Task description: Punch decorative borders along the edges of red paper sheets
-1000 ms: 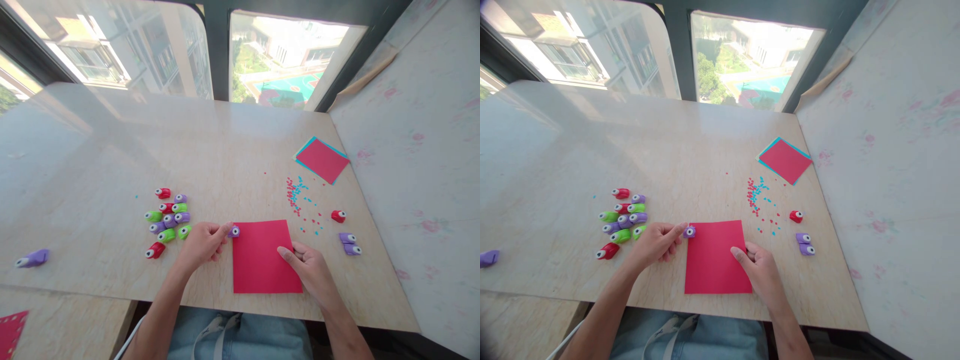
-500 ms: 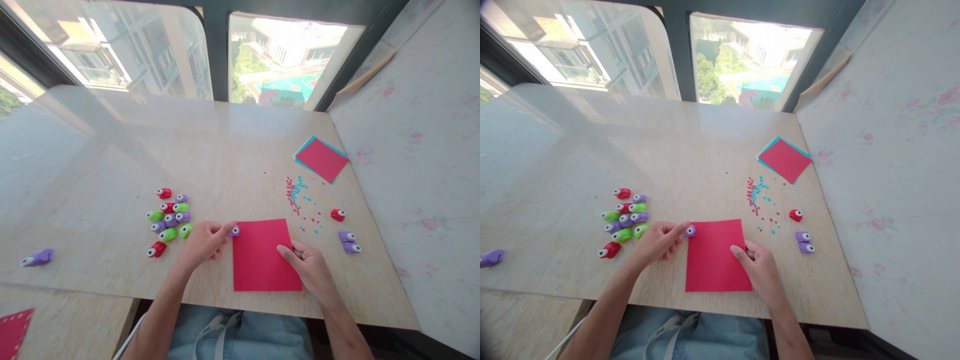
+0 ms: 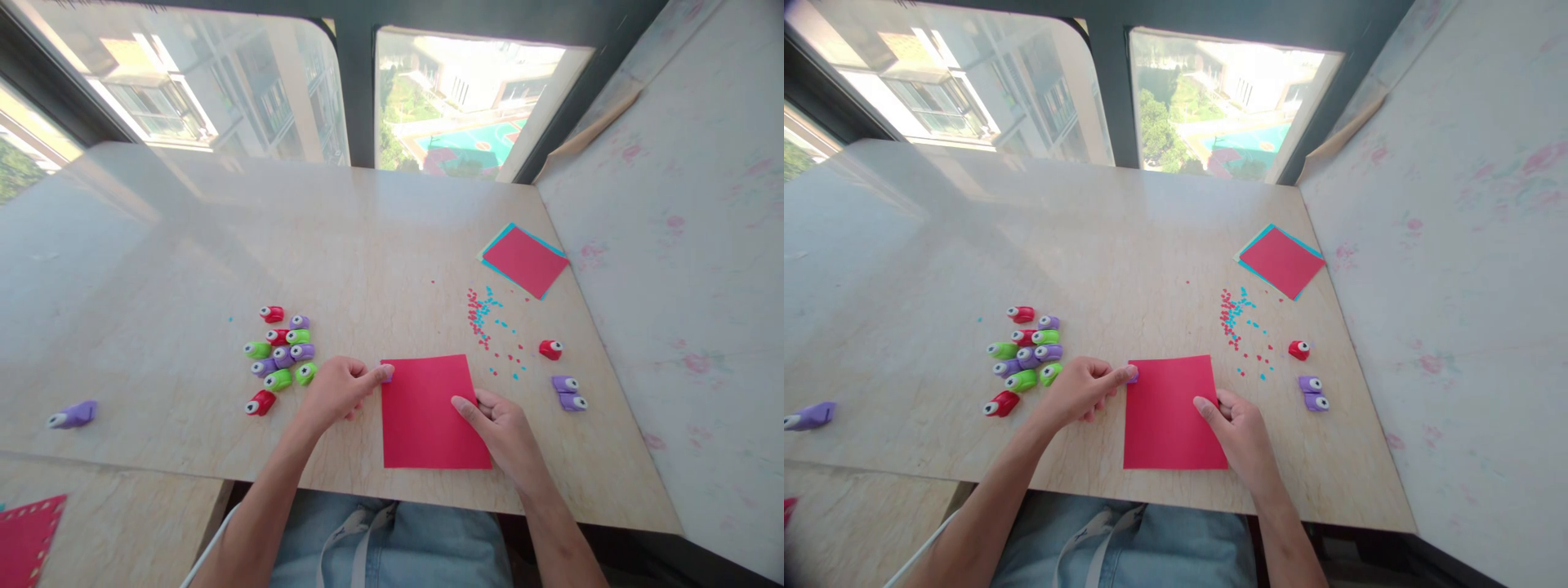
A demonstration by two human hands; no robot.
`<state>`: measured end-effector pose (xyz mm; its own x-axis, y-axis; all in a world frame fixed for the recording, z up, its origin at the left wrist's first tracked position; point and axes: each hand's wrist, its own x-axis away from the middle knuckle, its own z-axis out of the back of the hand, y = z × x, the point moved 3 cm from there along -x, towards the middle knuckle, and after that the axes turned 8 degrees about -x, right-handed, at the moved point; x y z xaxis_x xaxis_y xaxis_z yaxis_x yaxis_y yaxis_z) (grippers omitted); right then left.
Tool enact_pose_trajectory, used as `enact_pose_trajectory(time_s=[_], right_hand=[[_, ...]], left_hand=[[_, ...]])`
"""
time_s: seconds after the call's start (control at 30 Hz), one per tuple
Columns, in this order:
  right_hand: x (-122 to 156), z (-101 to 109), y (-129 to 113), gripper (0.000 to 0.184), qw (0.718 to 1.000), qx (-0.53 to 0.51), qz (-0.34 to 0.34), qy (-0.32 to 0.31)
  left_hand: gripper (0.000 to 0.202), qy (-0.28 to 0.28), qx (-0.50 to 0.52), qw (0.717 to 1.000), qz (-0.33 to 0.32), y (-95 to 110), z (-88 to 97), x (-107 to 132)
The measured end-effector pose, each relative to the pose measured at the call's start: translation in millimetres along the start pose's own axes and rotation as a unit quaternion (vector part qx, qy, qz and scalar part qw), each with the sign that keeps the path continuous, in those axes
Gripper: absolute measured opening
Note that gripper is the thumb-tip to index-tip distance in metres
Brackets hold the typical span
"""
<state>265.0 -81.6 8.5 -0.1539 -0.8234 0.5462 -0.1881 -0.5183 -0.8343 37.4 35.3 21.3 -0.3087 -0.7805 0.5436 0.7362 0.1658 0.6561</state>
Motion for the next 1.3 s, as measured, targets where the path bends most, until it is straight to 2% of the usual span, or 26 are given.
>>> enact_pose_trajectory(time_s=[0.17,0.5,0.7,1.0,1.3], right_hand=[[-0.7,-0.1,0.0,0.053,1.000,0.015,0.007,0.007],[-0.4,0.4,-1.4,0.047,0.997,0.068,0.030,0.027],[0.4,-1.4,-5.5,0.046,0.996,0.071,0.044,0.030],[-4.4,-0.2,-1.2,0.051,0.995,0.069,0.068,0.033],[-7.5,3.3,4.3,0.051,0.992,0.077,0.100,0.032]], left_hand=[[0.057,-0.018,-0.001,1.000,0.023,2.2,-3.8,-1.3],[0.052,-0.030,-0.053,0.998,-0.021,7.8,-9.7,-7.6],[0.052,-0.051,-0.087,0.995,-0.002,16.5,-4.5,-9.7],[0.046,-0.071,-0.214,0.974,0.036,33.4,1.2,-10.3],[0.040,-0.076,-0.250,0.964,0.047,38.4,0.8,-13.9]])
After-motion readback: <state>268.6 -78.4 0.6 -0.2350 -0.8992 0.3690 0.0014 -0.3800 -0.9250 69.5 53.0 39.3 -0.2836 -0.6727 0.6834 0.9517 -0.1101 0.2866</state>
